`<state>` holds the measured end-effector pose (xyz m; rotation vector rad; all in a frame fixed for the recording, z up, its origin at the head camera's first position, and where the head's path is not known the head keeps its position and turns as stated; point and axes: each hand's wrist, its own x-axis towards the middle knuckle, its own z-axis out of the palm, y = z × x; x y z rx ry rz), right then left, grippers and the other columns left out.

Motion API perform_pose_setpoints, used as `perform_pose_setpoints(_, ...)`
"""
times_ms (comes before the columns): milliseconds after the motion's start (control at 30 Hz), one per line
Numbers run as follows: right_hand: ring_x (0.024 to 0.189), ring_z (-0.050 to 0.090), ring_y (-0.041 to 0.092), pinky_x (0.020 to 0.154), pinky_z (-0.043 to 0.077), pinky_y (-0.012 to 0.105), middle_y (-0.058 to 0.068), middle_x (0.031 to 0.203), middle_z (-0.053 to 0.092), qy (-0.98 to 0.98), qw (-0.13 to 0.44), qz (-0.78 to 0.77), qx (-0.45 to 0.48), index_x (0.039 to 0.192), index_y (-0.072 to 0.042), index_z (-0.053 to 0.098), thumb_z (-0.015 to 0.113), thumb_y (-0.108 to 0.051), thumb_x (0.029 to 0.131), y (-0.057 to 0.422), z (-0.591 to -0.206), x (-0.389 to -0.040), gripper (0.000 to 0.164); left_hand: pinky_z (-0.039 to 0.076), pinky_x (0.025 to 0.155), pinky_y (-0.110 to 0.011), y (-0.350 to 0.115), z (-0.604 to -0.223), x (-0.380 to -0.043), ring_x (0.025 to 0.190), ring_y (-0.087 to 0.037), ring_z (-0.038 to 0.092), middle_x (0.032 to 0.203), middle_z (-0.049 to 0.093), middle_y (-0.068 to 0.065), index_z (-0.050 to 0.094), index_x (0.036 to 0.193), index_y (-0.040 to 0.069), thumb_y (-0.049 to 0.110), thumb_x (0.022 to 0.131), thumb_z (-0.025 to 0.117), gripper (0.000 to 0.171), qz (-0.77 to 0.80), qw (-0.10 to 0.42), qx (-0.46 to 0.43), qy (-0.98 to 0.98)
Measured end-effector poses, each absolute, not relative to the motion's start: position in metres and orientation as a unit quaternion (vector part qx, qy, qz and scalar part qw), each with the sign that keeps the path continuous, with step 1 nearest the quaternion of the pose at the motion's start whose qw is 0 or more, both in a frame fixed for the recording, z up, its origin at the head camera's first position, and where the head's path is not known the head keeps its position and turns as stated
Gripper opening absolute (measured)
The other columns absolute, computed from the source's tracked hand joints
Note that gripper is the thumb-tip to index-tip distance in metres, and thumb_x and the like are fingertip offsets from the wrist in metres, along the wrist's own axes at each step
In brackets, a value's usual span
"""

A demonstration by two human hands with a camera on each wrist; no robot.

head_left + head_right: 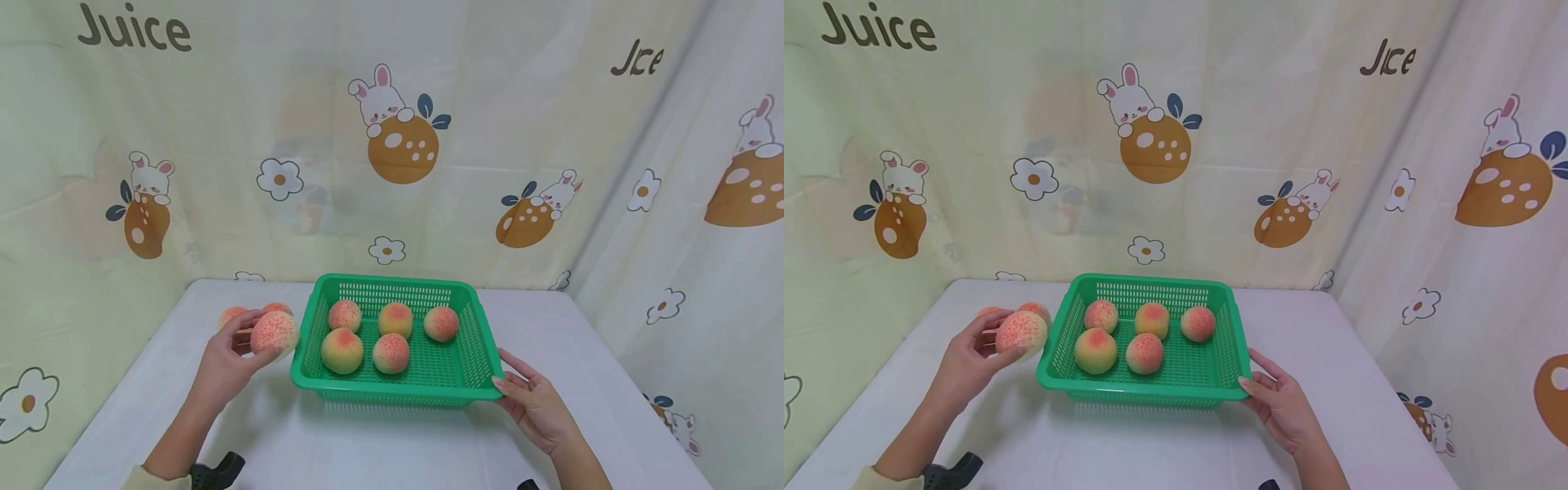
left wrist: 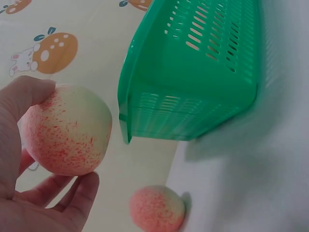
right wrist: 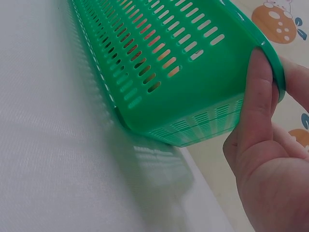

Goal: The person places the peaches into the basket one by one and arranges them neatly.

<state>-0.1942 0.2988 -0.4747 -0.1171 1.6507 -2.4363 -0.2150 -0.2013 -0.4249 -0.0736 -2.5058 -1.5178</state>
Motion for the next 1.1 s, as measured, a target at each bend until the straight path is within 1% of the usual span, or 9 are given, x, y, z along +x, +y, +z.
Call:
perform_pose_setpoints(167,0.1,0.074,0.013,0.09,0.06,0.029,0.002,0.109,0.074,0.56,0.098,-0.822,-0.04,0.146,-0.021,0.054,0.058,0.005,0.1,0.299,-0.474,-0.194,0.053,0.052,0.086,-0.015,-0.195,-0.423,-0.216,0.112,-0.027,0.061,0.13,0.061,-0.01,0.053,0.146,0.017,0.032,0.087,0.084,0.068,-0.52,0.116,-0.034,-0.845)
perform_pose_setpoints(333,0.1,0.074,0.013,0.09,0.06,0.029,0.002,0.109,0.074,0.557,0.099,-0.823,-0.048,0.148,-0.02,0.053,0.056,0.006,0.101,0.299,-0.474,-0.195,0.054,0.054,0.086,-0.018,-0.186,-0.421,-0.216,0.114,-0.026,0.06,0.132,0.061,-0.008,0.054,0.147,0.021,0.035,0.086,0.084,0.07,-0.523,0.119,-0.034,-0.844)
perform_pose_setpoints(533,0.1,0.074,0.013,0.09,0.06,0.029,0.001,0.109,0.074,0.556,0.1,-0.823,-0.053,0.149,-0.019,0.052,0.056,0.006,0.101,0.299,-0.475,-0.195,0.054,0.054,0.087,-0.018,-0.178,-0.419,-0.217,0.115,-0.027,0.061,0.133,0.061,-0.009,0.054,0.147,0.018,0.034,0.086,0.084,0.07,-0.529,0.119,-0.035,-0.84)
perform_pose_setpoints(700,0.101,0.074,0.013,0.09,0.06,0.029,0.001,0.109,0.074,0.56,0.099,-0.821,-0.052,0.151,-0.017,0.049,0.056,0.006,0.101,0.299,-0.474,-0.195,0.055,0.054,0.088,-0.018,-0.173,-0.419,-0.219,0.116,-0.026,0.061,0.132,0.062,-0.008,0.055,0.144,0.02,0.033,0.086,0.084,0.065,-0.533,0.111,-0.045,-0.837)
perform_pose_setpoints(867,0.101,0.074,0.013,0.091,0.06,0.029,0.002,0.11,0.074,0.558,0.101,-0.822,-0.055,0.15,-0.018,0.05,0.055,0.006,0.101,0.3,-0.475,-0.195,0.055,0.055,0.089,-0.021,-0.165,-0.418,-0.22,0.115,-0.026,0.062,0.13,0.062,-0.007,0.059,0.137,0.022,0.033,0.085,0.085,0.059,-0.543,0.101,-0.054,-0.832)
perform_pose_setpoints(1100,0.101,0.074,0.013,0.091,0.06,0.028,0.002,0.109,0.074,0.553,0.102,-0.825,-0.054,0.148,-0.02,0.053,0.055,0.007,0.101,0.3,-0.476,-0.195,0.054,0.056,0.092,-0.026,-0.153,-0.42,-0.225,0.115,-0.026,0.062,0.131,0.061,-0.006,0.057,0.141,0.022,0.036,0.083,0.086,0.066,-0.561,0.079,-0.057,-0.822)
